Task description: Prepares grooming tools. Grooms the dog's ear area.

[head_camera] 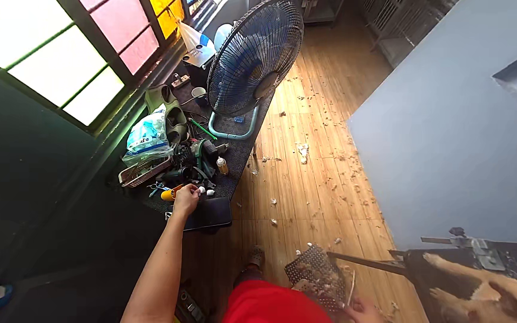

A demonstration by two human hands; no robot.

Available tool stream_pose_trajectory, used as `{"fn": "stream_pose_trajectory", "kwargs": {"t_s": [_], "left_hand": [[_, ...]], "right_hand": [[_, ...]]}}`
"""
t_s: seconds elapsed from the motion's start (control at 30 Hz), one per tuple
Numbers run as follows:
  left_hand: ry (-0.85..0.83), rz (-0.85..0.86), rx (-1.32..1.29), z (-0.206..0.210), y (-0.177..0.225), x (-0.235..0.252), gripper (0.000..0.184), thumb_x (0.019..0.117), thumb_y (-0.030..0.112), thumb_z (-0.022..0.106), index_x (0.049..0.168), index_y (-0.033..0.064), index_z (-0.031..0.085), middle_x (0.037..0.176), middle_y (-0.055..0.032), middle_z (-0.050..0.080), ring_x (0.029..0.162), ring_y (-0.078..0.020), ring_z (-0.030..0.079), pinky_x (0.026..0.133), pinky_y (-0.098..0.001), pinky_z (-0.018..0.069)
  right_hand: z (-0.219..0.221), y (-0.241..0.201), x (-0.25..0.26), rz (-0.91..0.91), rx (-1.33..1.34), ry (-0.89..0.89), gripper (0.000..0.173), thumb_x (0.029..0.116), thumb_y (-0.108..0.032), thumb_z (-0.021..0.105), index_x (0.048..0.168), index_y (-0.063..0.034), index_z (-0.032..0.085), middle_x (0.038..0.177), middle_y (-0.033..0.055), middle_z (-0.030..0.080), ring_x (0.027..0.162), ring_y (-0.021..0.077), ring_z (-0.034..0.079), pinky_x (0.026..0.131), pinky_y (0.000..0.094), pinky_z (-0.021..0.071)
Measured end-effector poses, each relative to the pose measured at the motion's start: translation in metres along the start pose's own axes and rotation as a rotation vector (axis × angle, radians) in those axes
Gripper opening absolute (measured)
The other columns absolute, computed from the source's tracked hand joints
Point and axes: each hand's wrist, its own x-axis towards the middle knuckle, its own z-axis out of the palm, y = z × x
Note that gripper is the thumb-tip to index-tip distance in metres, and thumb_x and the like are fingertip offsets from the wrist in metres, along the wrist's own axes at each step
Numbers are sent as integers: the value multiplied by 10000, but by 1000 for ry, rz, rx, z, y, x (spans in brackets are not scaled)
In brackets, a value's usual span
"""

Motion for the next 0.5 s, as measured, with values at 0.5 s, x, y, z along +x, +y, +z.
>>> {"fn": "stream_pose_trajectory", "kwargs": {"t_s": [0.5], "left_hand": [[202,-29,17,-7,-12,-26,571,937,443,714,1224,-43,630,1102,-273,686,1036,-426,667,963,-643,487]], "right_hand": [[22,-104,-23,-313,-152,-99,467,913,-342,764,1265,-73,622,1027,117,707,928,268,702,867,550,576]]}}
